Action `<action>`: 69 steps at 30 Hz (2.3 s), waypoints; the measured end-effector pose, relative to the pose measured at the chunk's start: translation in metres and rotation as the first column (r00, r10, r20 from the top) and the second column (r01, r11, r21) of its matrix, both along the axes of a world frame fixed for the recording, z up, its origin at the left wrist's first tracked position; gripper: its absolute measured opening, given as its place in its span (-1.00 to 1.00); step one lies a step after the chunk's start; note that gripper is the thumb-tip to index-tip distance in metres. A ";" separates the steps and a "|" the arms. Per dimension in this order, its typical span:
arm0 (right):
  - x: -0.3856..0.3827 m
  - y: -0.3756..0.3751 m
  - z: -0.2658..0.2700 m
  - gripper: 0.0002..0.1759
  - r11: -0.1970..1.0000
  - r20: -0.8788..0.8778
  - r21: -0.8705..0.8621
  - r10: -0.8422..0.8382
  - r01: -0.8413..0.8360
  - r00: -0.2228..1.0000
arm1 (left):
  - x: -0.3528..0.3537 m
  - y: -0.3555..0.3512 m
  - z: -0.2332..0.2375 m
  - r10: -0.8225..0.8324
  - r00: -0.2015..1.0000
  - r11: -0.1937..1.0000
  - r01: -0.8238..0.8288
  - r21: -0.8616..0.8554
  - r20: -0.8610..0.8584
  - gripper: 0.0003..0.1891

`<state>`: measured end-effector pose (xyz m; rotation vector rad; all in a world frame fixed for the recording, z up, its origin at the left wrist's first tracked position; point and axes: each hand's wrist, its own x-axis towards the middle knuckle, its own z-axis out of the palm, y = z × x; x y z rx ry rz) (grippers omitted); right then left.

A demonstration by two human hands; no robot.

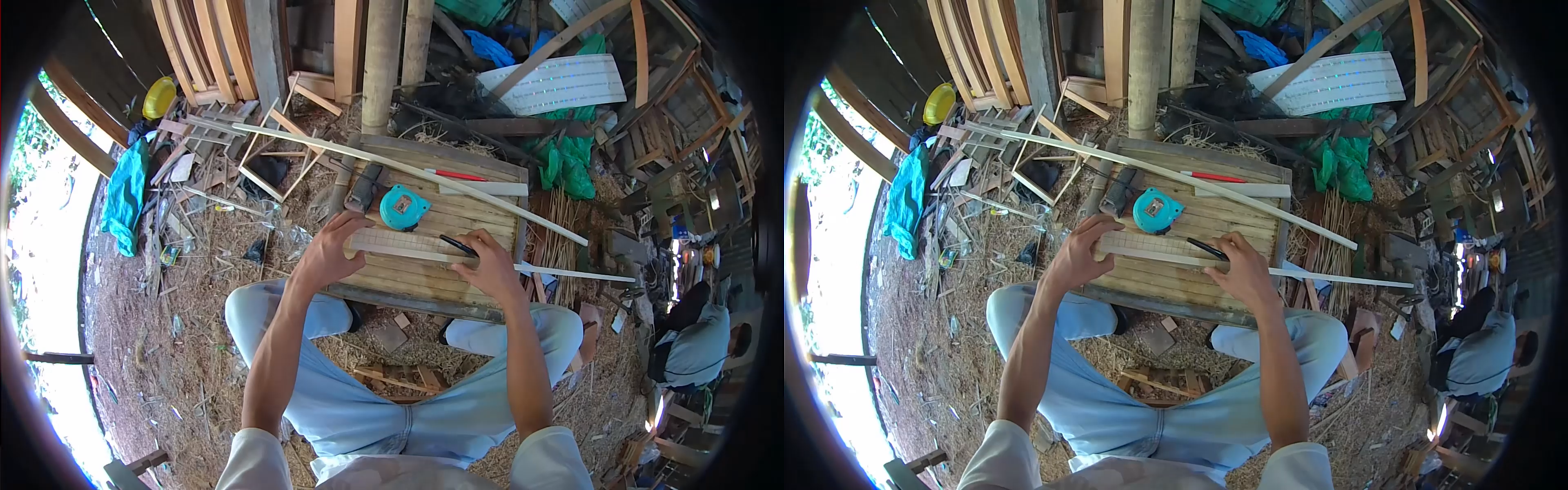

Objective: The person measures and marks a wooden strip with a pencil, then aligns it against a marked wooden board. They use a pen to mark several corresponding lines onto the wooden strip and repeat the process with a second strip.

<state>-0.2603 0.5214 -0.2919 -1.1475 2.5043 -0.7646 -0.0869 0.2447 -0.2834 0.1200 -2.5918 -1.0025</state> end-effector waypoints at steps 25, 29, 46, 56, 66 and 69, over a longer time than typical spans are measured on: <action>-0.001 -0.002 -0.005 -0.51 0.997 -0.153 0.077 0.016 -0.005 0.988 | -0.004 0.002 -0.032 0.174 0.979 0.980 -0.162 -0.116 0.103 -0.73; -0.002 -0.003 -0.014 -0.61 0.994 -0.347 0.007 0.104 -0.109 0.932 | -0.005 -0.001 -0.031 0.207 0.975 0.978 -0.206 -0.020 0.079 -0.73; -0.014 -0.014 -0.013 -0.69 0.995 -0.163 0.022 -0.088 0.093 0.983 | -0.008 -0.001 -0.050 0.193 0.979 0.979 -0.196 0.050 0.067 -0.83; -0.017 0.002 -0.010 -0.68 0.986 -0.143 0.042 -0.156 0.163 0.977 | -0.010 0.001 -0.049 0.225 0.974 0.970 -0.227 0.090 0.034 -0.81; -0.012 0.009 -0.011 -0.67 0.991 -0.110 0.093 -0.089 0.099 0.990 | -0.010 0.001 -0.050 0.221 0.975 0.969 -0.221 0.114 0.014 -0.79; -0.012 0.007 -0.010 -0.68 0.992 -0.122 0.077 -0.086 0.096 0.989 | -0.011 0.001 -0.050 0.217 0.976 0.969 -0.219 0.117 0.023 -0.78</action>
